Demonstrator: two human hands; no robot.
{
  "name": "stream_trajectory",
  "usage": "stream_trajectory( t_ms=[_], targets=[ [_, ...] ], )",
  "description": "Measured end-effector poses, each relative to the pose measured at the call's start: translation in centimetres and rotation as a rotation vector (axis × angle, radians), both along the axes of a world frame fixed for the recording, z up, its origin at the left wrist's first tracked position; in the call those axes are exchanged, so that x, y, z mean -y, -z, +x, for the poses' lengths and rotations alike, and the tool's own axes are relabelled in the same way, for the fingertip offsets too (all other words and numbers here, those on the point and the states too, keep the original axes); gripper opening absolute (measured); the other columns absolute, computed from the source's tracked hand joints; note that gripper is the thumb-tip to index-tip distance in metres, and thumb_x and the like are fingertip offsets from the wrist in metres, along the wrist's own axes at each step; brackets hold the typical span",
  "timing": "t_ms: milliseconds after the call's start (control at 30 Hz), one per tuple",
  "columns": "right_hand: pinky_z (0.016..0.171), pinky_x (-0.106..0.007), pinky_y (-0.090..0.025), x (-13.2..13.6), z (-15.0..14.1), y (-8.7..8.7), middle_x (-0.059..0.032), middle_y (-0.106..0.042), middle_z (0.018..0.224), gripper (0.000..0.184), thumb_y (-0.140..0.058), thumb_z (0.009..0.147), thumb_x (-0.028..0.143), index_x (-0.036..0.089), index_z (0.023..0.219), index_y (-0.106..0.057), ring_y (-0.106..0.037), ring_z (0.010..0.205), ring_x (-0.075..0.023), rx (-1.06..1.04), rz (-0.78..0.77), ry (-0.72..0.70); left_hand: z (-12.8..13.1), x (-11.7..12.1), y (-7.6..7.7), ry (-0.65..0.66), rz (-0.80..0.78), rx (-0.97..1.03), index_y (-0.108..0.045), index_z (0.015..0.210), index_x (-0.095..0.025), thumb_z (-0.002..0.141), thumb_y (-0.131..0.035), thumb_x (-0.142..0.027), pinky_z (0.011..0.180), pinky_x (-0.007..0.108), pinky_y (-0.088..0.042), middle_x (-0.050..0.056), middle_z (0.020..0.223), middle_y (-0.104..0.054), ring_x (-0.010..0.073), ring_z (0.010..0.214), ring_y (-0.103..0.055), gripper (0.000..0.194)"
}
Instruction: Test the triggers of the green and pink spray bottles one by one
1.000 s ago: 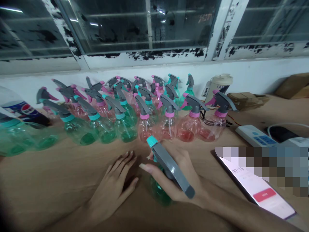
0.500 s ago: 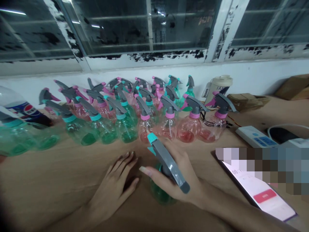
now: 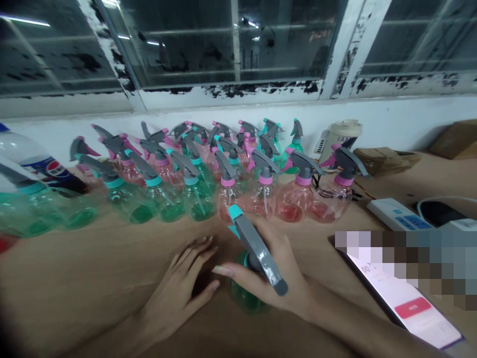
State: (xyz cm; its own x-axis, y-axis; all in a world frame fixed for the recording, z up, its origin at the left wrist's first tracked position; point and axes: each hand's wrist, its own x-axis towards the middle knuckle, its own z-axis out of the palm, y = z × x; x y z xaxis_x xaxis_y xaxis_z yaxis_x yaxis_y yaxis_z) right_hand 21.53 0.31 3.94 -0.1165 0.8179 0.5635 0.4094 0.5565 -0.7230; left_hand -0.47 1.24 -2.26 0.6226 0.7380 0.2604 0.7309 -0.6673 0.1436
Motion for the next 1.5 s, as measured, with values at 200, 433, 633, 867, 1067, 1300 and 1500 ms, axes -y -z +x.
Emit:
stream_trajectory(
  t_ms=[200,433,633,867,1067,1300,1500],
  targets=[
    [0.091,-0.045,-0.045,-1.2,-3.9,0.6,-0.0079,-0.059,0.118,0.064,-0.071,0.065,0.039,0.024,0.121,-0.043,-0.056,0.106,-0.0261,-0.130,0.023,-0.120,-0.8,1.7,-1.4,0.079,-0.083,0.208,-0.028,0.134,-0.018,0.084,-0.049,-0.048,0.098,0.049,-0.036,0.014,0.131,-0.046,0.0293,0.122,-0.040,0.061],
    [0.096,-0.042,-0.040,-2.9,-11.9,0.5,-0.0112,-0.052,0.125,0.085,-0.079,0.056,0.043,0.021,0.127,-0.037,-0.049,0.115,-0.0245,-0.179,0.105,-0.238,-5.6,3.1,-1.4,-0.264,0.094,0.233,-0.046,0.116,-0.021,0.077,-0.059,-0.051,0.088,0.049,-0.043,0.010,0.115,-0.057,0.0321,0.110,-0.051,0.051],
    [0.103,-0.046,-0.033,-2.8,-16.8,0.2,-0.0133,-0.036,0.138,0.103,-0.077,0.053,0.050,0.020,0.136,-0.024,-0.034,0.128,-0.0250,-0.042,0.034,-0.428,-12.5,4.4,-3.1,-0.313,0.139,0.220,-0.044,0.119,-0.026,0.081,-0.056,-0.042,0.084,0.044,-0.044,0.005,0.110,-0.057,0.0269,0.100,-0.055,0.043],
    [0.087,-0.038,-0.048,-4.6,-18.6,0.4,-0.0107,-0.049,0.125,0.068,-0.064,0.068,0.055,0.021,0.123,-0.042,-0.050,0.112,-0.0223,0.059,-0.035,-0.376,-20.0,2.0,-2.9,-0.630,0.168,0.412,-0.051,0.112,-0.020,0.080,-0.051,-0.054,0.072,0.034,-0.052,0.006,0.100,-0.053,0.0232,0.092,-0.058,0.046],
    [0.083,-0.041,-0.047,-9.0,-20.8,-0.2,-0.0169,-0.054,0.120,0.058,-0.058,0.077,0.047,0.013,0.121,-0.046,-0.063,0.077,-0.0198,0.103,-0.067,-0.150,-22.5,-2.2,-3.5,-0.723,0.268,0.315,-0.054,0.112,-0.019,0.078,-0.050,-0.060,0.063,0.031,-0.052,0.006,0.093,-0.055,0.0224,0.082,-0.061,0.053],
    [0.076,-0.040,-0.049,-11.7,-23.5,-1.3,-0.0185,-0.060,0.113,0.061,-0.061,0.075,0.040,0.010,0.126,-0.046,-0.061,0.096,-0.0293,0.205,-0.106,-0.039,-24.0,-7.0,-2.5,-0.735,0.379,0.242,-0.051,0.111,-0.015,0.077,-0.058,-0.054,0.080,0.038,-0.046,0.009,0.094,-0.061,0.0249,0.088,-0.059,0.052],
    [0.069,-0.036,-0.052,-13.0,-25.1,-1.4,-0.0122,-0.064,0.097,0.051,-0.060,0.080,0.041,0.010,0.119,-0.050,-0.063,0.084,-0.0222,0.277,-0.188,0.002,-23.6,-8.3,-3.1,-0.761,0.416,0.129,-0.057,0.104,-0.014,0.080,-0.056,-0.054,0.084,0.042,-0.043,0.012,0.094,-0.062,0.0317,0.100,-0.053,0.047]
  ],
)
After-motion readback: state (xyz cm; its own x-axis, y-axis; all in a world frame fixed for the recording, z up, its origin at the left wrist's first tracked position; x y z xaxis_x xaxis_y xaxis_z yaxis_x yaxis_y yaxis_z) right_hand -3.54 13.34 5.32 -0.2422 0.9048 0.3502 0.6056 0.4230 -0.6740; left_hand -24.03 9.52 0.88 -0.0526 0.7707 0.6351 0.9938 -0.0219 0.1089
